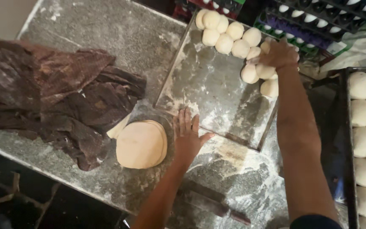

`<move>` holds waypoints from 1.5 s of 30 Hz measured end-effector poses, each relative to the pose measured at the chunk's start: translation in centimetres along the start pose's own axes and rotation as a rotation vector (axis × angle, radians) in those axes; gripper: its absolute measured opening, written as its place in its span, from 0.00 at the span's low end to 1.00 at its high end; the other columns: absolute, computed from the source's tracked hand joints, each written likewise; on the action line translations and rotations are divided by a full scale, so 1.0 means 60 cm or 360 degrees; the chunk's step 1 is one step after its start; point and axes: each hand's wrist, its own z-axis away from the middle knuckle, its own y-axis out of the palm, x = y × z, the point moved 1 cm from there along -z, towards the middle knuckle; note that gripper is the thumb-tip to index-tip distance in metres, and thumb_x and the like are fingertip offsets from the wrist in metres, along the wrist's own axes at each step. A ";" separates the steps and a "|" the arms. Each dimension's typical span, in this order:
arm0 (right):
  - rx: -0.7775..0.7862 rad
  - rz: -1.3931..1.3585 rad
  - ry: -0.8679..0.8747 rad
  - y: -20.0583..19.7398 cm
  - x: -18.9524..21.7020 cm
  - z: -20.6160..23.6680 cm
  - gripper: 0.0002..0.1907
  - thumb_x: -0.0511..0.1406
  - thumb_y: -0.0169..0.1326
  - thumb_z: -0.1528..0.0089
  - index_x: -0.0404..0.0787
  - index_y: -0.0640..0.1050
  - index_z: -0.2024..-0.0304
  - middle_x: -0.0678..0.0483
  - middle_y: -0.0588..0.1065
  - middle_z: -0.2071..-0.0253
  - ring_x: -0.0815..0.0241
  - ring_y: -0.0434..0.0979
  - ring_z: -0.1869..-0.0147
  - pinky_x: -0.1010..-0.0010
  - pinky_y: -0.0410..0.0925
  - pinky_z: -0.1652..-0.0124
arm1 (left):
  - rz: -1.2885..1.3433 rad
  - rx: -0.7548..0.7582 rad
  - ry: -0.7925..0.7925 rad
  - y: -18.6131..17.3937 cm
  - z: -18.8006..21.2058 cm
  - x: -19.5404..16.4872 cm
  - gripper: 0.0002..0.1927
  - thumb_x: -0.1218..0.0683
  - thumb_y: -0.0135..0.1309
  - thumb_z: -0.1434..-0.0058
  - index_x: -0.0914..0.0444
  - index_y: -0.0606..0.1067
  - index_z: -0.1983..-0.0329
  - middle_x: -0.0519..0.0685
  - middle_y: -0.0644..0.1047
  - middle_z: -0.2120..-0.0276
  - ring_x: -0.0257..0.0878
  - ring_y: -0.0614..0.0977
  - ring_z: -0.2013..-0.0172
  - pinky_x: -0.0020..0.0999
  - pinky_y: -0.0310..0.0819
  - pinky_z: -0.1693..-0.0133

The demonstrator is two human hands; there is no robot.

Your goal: The person flattens balls of dough using a rolling pin and by hand, then places the flattened pieces onto a metal baking tray.

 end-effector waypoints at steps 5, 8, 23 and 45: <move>0.0103 -0.0061 -0.0076 0.014 -0.011 -0.022 0.52 0.61 0.68 0.55 0.47 0.71 0.34 0.36 0.65 0.34 0.26 0.62 0.31 0.33 0.60 0.39 | 0.0057 -0.0022 -0.0014 -0.011 -0.005 0.000 0.44 0.28 0.57 0.44 0.67 0.73 0.40 0.65 0.68 0.36 0.62 0.64 0.31 0.65 0.54 0.32; 0.0013 -0.0144 -0.0035 0.022 -0.011 -0.014 0.50 0.60 0.67 0.54 0.46 0.72 0.34 0.32 0.65 0.35 0.28 0.66 0.34 0.36 0.63 0.39 | 0.0013 -0.0067 0.0010 -0.016 -0.006 0.001 0.44 0.28 0.57 0.43 0.67 0.73 0.40 0.64 0.68 0.36 0.61 0.65 0.31 0.64 0.56 0.32; -0.0366 0.0103 -0.0007 0.117 0.232 0.481 0.25 0.51 0.54 0.35 0.49 0.73 0.39 0.44 0.66 0.33 0.37 0.51 0.20 0.29 0.45 0.31 | -0.0015 0.0265 -0.0129 0.007 0.011 0.006 0.49 0.23 0.46 0.42 0.65 0.71 0.35 0.64 0.64 0.31 0.58 0.56 0.27 0.61 0.40 0.29; -0.0572 -0.0313 -0.0164 0.009 0.247 -0.087 0.53 0.64 0.63 0.48 0.48 0.66 0.27 0.21 0.46 0.26 0.20 0.43 0.22 0.19 0.38 0.37 | 0.0101 0.0022 -0.0095 -0.019 -0.008 0.023 0.45 0.27 0.57 0.47 0.65 0.74 0.39 0.64 0.69 0.34 0.59 0.64 0.29 0.60 0.52 0.30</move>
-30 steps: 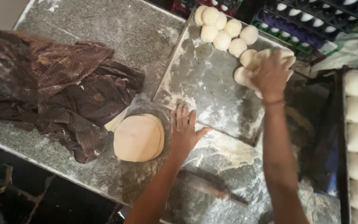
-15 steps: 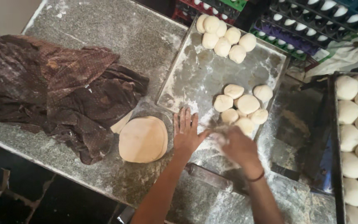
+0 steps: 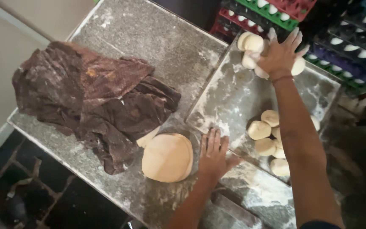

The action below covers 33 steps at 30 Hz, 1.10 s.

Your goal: The person flattens balls of dough using a rolling pin and by hand, then places the flattened pieces onto a metal baking tray.

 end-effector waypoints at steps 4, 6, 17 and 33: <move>-0.0064 -0.0427 -0.0118 0.014 0.045 0.015 0.57 0.67 0.64 0.47 0.44 0.65 0.25 0.18 0.41 0.27 0.16 0.42 0.25 0.26 0.44 0.33 | 0.0035 0.0043 -0.0057 0.002 0.004 0.003 0.46 0.26 0.57 0.47 0.65 0.73 0.39 0.63 0.69 0.34 0.58 0.64 0.29 0.60 0.51 0.30; 0.0006 -0.0296 0.0134 0.025 0.047 0.019 0.51 0.64 0.63 0.46 0.50 0.69 0.26 0.24 0.42 0.24 0.18 0.42 0.24 0.24 0.41 0.33 | 0.0049 0.0071 -0.0055 0.003 0.005 0.003 0.47 0.26 0.57 0.47 0.65 0.73 0.39 0.63 0.68 0.33 0.58 0.64 0.28 0.60 0.51 0.29; -0.0323 0.0137 -0.0190 0.064 0.025 0.008 0.42 0.58 0.62 0.46 0.35 0.77 0.41 0.25 0.64 0.39 0.19 0.59 0.37 0.27 0.59 0.42 | -0.0044 -0.0013 -0.0031 -0.002 0.005 0.004 0.45 0.27 0.59 0.46 0.64 0.73 0.38 0.62 0.70 0.33 0.57 0.65 0.27 0.59 0.53 0.27; -0.0196 0.0053 -0.0080 -0.030 -0.062 0.137 0.49 0.67 0.55 0.35 0.30 0.72 0.37 0.31 0.70 0.37 0.25 0.61 0.29 0.33 0.52 0.34 | 0.0035 -0.0089 -0.0004 -0.019 -0.004 -0.009 0.46 0.27 0.57 0.46 0.68 0.73 0.40 0.65 0.69 0.35 0.60 0.66 0.30 0.61 0.56 0.31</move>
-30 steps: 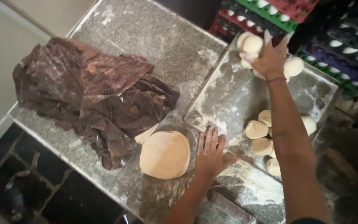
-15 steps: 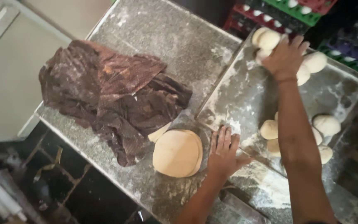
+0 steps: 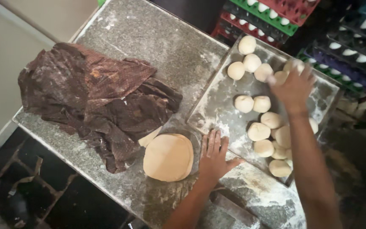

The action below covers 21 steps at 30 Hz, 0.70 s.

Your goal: The person flattens balls of dough using a rolling pin and by hand, then places the flattened pieces onto a metal baking tray.

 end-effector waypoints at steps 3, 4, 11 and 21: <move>-0.0104 -0.0234 0.0493 0.058 -0.007 -0.067 0.53 0.69 0.55 0.43 0.37 0.70 0.32 0.26 0.54 0.29 0.14 0.44 0.27 0.22 0.41 0.40 | -0.0001 -0.0025 0.0038 0.005 0.000 0.002 0.45 0.28 0.59 0.46 0.67 0.73 0.40 0.64 0.69 0.35 0.60 0.66 0.31 0.62 0.56 0.31; -0.0108 -0.0287 0.0685 0.070 0.001 -0.076 0.53 0.69 0.55 0.45 0.42 0.70 0.32 0.24 0.49 0.26 0.11 0.40 0.26 0.19 0.39 0.41 | 0.0022 -0.0033 0.0043 0.006 0.000 0.002 0.45 0.28 0.59 0.47 0.68 0.73 0.40 0.65 0.69 0.36 0.61 0.66 0.31 0.62 0.56 0.31; 0.0620 0.0280 0.0046 0.062 0.070 -0.074 0.49 0.72 0.50 0.36 0.34 0.81 0.47 0.34 0.74 0.39 0.36 0.61 0.24 0.34 0.55 0.31 | 0.0013 0.0032 0.0009 -0.004 0.000 0.001 0.46 0.27 0.58 0.45 0.67 0.73 0.40 0.64 0.69 0.35 0.60 0.66 0.30 0.61 0.56 0.30; -0.0234 -0.0079 -0.0366 0.089 0.200 -0.162 0.42 0.59 0.65 0.39 0.35 0.72 0.37 0.28 0.64 0.38 0.27 0.65 0.37 0.36 0.62 0.40 | -0.0037 0.0115 -0.0055 -0.001 0.003 0.007 0.46 0.29 0.59 0.50 0.66 0.73 0.38 0.62 0.70 0.34 0.57 0.65 0.29 0.57 0.55 0.29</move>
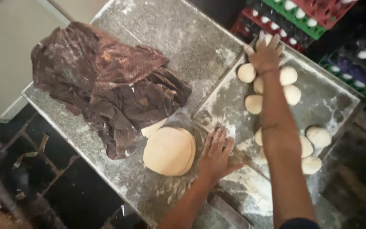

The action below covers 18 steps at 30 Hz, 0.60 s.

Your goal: The person flattens balls of dough using a rolling pin and by hand, then places the flattened pieces onto a metal baking tray.

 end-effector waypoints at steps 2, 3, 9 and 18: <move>-0.0016 -0.0104 0.0112 0.002 0.005 0.009 0.34 0.54 0.64 0.40 0.40 0.75 0.40 0.28 0.63 0.38 0.26 0.65 0.39 0.37 0.62 0.41 | 0.0022 -0.0021 0.0004 0.000 0.001 0.002 0.46 0.28 0.58 0.49 0.66 0.73 0.39 0.63 0.70 0.35 0.57 0.66 0.30 0.58 0.56 0.31; 0.0163 -0.0295 0.0315 0.004 0.003 0.020 0.30 0.49 0.62 0.41 0.41 0.76 0.43 0.30 0.63 0.36 0.27 0.65 0.38 0.39 0.61 0.42 | 0.0055 -0.0034 -0.0009 0.001 0.001 0.003 0.46 0.28 0.58 0.49 0.66 0.73 0.39 0.63 0.71 0.36 0.57 0.66 0.30 0.58 0.56 0.31; 0.0474 -0.0254 -0.0304 -0.015 0.005 0.119 0.27 0.39 0.59 0.40 0.29 0.74 0.42 0.29 0.73 0.46 0.26 0.66 0.38 0.41 0.56 0.33 | 0.0013 -0.0119 0.0033 -0.002 0.005 0.000 0.47 0.26 0.55 0.46 0.68 0.72 0.39 0.65 0.71 0.37 0.58 0.66 0.30 0.58 0.57 0.31; 0.0674 -0.0492 0.0372 -0.073 -0.050 0.190 0.27 0.46 0.55 0.33 0.45 0.74 0.33 0.40 0.75 0.39 0.39 0.70 0.31 0.52 0.63 0.33 | -0.0125 -0.0144 0.0042 0.004 0.014 -0.001 0.51 0.24 0.53 0.45 0.69 0.72 0.37 0.62 0.70 0.34 0.54 0.65 0.29 0.56 0.54 0.29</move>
